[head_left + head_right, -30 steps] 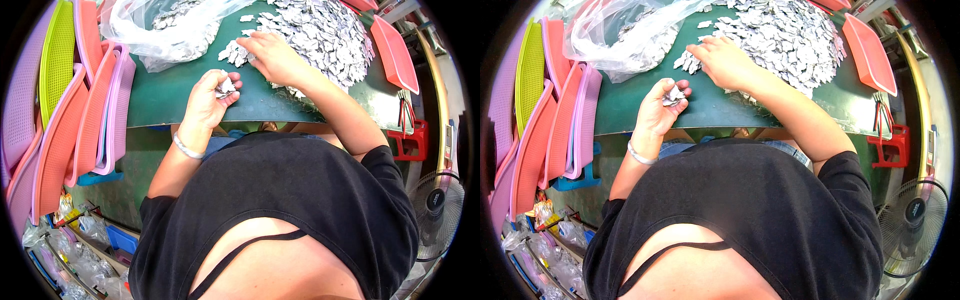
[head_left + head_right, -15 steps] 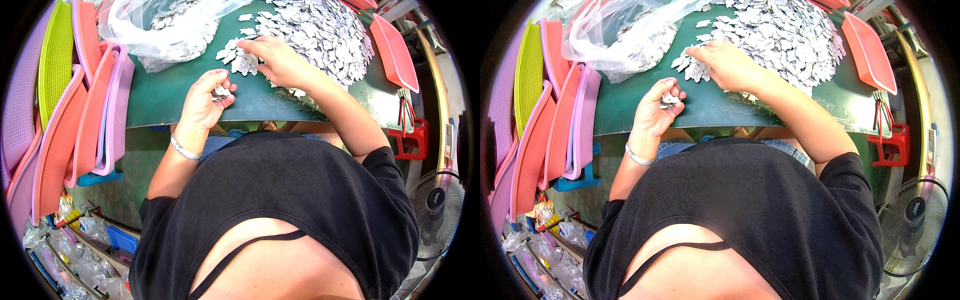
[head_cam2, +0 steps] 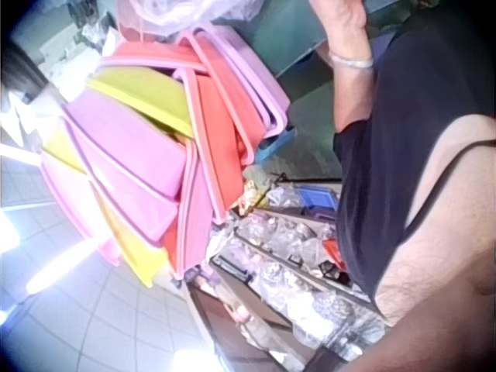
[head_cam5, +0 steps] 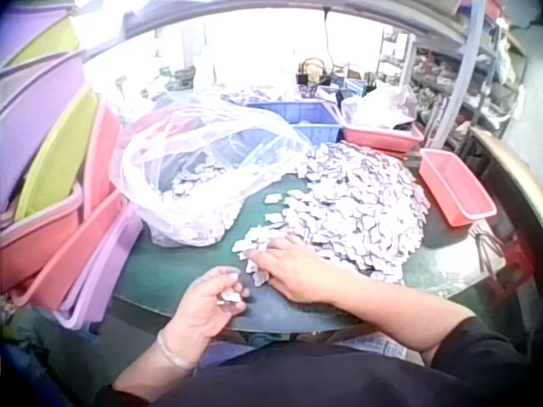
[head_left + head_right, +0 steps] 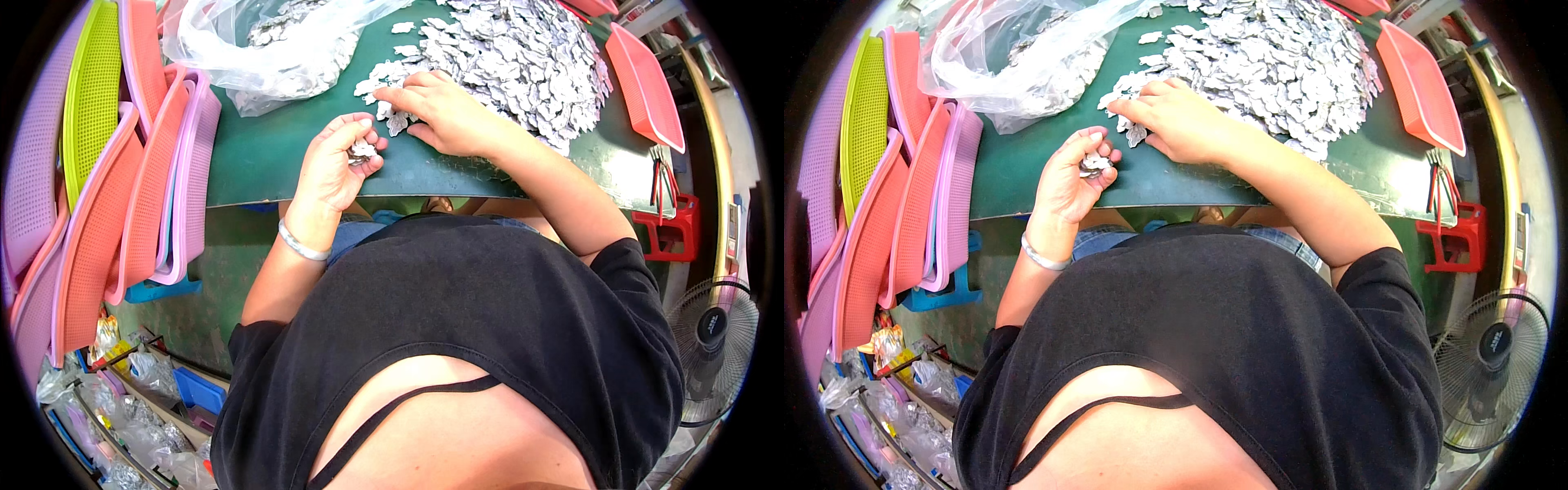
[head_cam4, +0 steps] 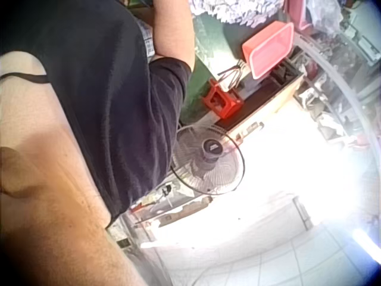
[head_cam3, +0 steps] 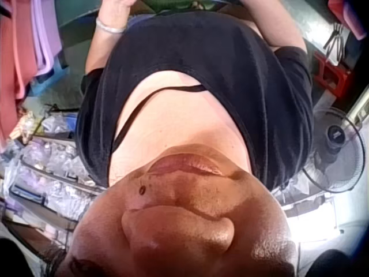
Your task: The person repeatedly picks small silver-colored pieces from a large pile on a green table, separates them by hand, and places them into a clear plastic bag. The action is continuous and repetitive throughout the clip.
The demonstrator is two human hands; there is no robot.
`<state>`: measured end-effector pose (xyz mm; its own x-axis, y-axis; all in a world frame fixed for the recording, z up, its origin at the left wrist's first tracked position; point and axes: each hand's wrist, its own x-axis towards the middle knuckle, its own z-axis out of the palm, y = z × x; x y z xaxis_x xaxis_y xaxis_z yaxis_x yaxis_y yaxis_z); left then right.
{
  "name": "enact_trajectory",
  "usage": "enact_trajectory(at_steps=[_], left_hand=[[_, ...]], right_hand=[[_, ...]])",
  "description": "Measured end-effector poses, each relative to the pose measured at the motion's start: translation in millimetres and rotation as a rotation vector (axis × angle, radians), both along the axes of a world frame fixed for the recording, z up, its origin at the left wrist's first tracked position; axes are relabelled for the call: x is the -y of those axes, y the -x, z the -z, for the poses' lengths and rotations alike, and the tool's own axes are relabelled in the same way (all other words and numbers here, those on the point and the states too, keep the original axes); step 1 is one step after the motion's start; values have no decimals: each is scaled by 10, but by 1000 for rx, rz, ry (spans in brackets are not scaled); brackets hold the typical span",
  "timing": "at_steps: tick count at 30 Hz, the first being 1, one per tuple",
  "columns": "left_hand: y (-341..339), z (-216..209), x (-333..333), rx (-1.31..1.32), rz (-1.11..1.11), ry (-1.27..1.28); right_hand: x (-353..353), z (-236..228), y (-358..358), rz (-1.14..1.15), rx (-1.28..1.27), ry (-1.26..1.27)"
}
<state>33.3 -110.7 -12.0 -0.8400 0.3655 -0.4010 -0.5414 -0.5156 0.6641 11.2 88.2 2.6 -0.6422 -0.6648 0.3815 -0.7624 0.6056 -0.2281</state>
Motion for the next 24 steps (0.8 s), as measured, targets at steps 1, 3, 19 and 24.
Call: enact_trajectory(at_steps=[1,3,19,24], left_hand=[[1,-4,-2,-1,1,3],[1,-17,-7,-1,3,8],[-18,-22,-69,-63,-14,97],[-21,-43,-76,-50,-44,94]], right_hand=[[-5,0,-3,-9,9,11],[-5,0,1,-9,-9,22],[94,-23,28,93,538,482],[47,35,157,73,169,205]])
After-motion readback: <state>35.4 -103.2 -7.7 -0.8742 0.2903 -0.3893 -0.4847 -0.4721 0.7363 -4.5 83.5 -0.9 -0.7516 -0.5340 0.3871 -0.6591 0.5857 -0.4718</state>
